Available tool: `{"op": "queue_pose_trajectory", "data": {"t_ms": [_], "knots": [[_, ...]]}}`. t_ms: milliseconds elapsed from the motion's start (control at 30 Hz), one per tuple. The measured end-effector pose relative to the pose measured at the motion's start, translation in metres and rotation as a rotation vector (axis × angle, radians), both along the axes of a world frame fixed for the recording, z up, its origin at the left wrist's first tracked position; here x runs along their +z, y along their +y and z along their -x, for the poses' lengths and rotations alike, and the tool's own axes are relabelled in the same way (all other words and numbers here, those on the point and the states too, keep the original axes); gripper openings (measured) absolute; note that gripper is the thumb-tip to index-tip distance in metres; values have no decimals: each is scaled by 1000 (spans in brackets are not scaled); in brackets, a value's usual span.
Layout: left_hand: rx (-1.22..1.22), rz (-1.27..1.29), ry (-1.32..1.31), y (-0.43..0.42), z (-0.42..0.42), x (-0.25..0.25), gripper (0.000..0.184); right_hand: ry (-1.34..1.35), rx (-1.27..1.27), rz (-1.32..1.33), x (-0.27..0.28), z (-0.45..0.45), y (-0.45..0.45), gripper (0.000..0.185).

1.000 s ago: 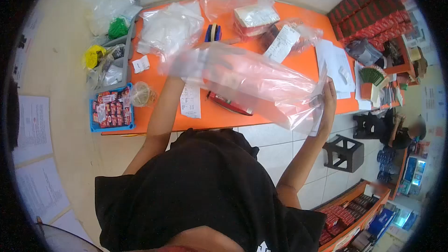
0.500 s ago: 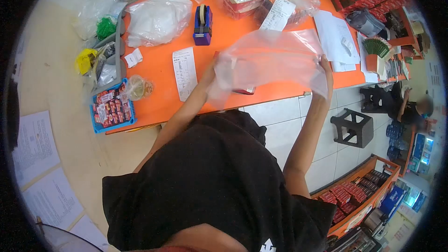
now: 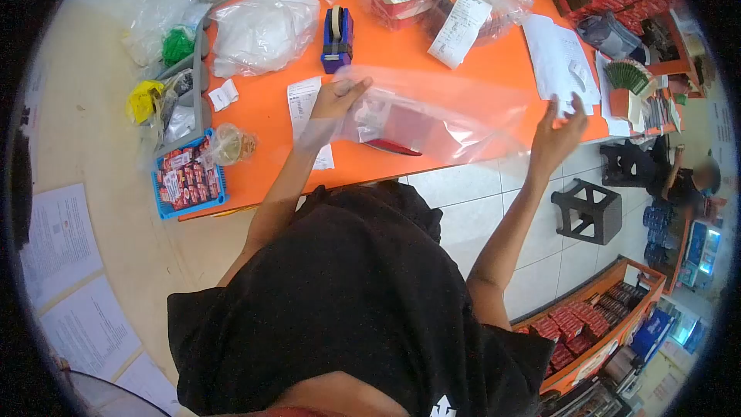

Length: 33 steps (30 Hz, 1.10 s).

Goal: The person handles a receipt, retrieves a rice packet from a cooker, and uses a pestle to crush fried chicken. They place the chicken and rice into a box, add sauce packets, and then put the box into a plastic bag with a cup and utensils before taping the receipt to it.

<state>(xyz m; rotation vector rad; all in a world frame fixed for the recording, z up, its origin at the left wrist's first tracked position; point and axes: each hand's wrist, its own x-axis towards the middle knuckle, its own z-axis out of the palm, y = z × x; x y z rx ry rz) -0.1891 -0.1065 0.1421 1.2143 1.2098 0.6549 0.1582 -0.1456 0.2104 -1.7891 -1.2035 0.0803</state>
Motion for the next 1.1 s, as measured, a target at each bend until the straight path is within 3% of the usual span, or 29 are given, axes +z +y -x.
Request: {"op": "queue_pose_trajectory", "data": {"t_ms": [33, 100, 167, 200, 233, 267, 333, 400, 433, 500, 533, 567, 600, 633, 700, 733, 767, 800, 833, 867, 900, 933, 967, 1000, 1033, 1100], "knots": [[7, 2, 2, -1, -4, 1, 27, -495, -190, -218, 19, 22, -6, 24], [147, -267, -372, -8, -21, -1, 17, -155, 75, -139, 30, 67, -21, 13], [157, -326, -337, -18, -38, 8, 22, 218, 630, 140, 39, 120, -30, 37], [122, -486, -235, -28, -48, 23, 26, 276, 724, 395, 53, 155, -33, 44], [88, -643, -130, -37, -52, 34, 30, 244, 811, 378, 3, 149, -24, 39], [100, -635, -120, -41, -51, 40, 30, 704, 868, 523, 1, 153, -21, 35], [-119, -645, 204, -48, -46, 46, 30, 781, 922, 537, -10, 142, -17, 27], [-86, -608, 178, -52, -35, 39, 32, 776, 1009, 408, -25, 125, -15, 19], [-66, -584, 137, -52, -29, 33, 33, 718, 934, 362, -29, 109, -12, 17], [251, -601, 67, -46, 4, 26, 27, 499, 757, 222, -32, 58, -6, 10], [442, -549, 2, -45, 25, 36, 26, 333, 505, 156, -18, 43, -5, 8], [546, -654, 188, -41, 46, 36, 18, 374, 496, 0, -4, 30, -2, 12], [667, -728, 163, -38, 44, 33, 9, 269, 438, -214, -5, 32, -4, 18], [669, -729, 166, -38, 39, 31, 9, 271, 441, -215, -11, 42, -3, 18], [679, -589, -230, -40, 20, 50, 23, 786, 381, -197, -20, 74, 6, 35], [676, -588, -236, -42, 15, 45, 23, 670, 438, -158, -46, 82, 11, 41], [520, -562, -172, -44, 11, 36, 27, 552, 498, -120, -67, 89, 14, 47], [366, -534, -105, -45, 8, 28, 30, 875, 533, -77, -52, 122, 8, 49], [400, -681, 97, -48, 16, 23, 27, 1201, 560, -26, -39, 149, 3, 51], [428, -825, 308, -51, 35, 21, 25, 1071, 547, 60, -55, 138, 5, 57], [724, -626, 206, -53, 68, 36, 22, 1076, 547, 59, -53, 119, 9, 57], [1007, -409, 99, -55, 96, 51, 21, 852, 545, 25, -48, 97, 12, 63], [974, -587, 58, -59, 101, 48, 20, 629, 535, -7, -44, 79, 14, 68], [937, -765, 12, -65, 102, 49, 20, 562, 847, 168, -42, 70, 17, 81], [939, -760, 15, -75, 105, 55, 20, 564, 848, 174, -44, 68, 18, 81], [1016, -509, -663, -86, 106, 82, 14, 966, 1530, 470, -51, 69, 28, 82]]}}
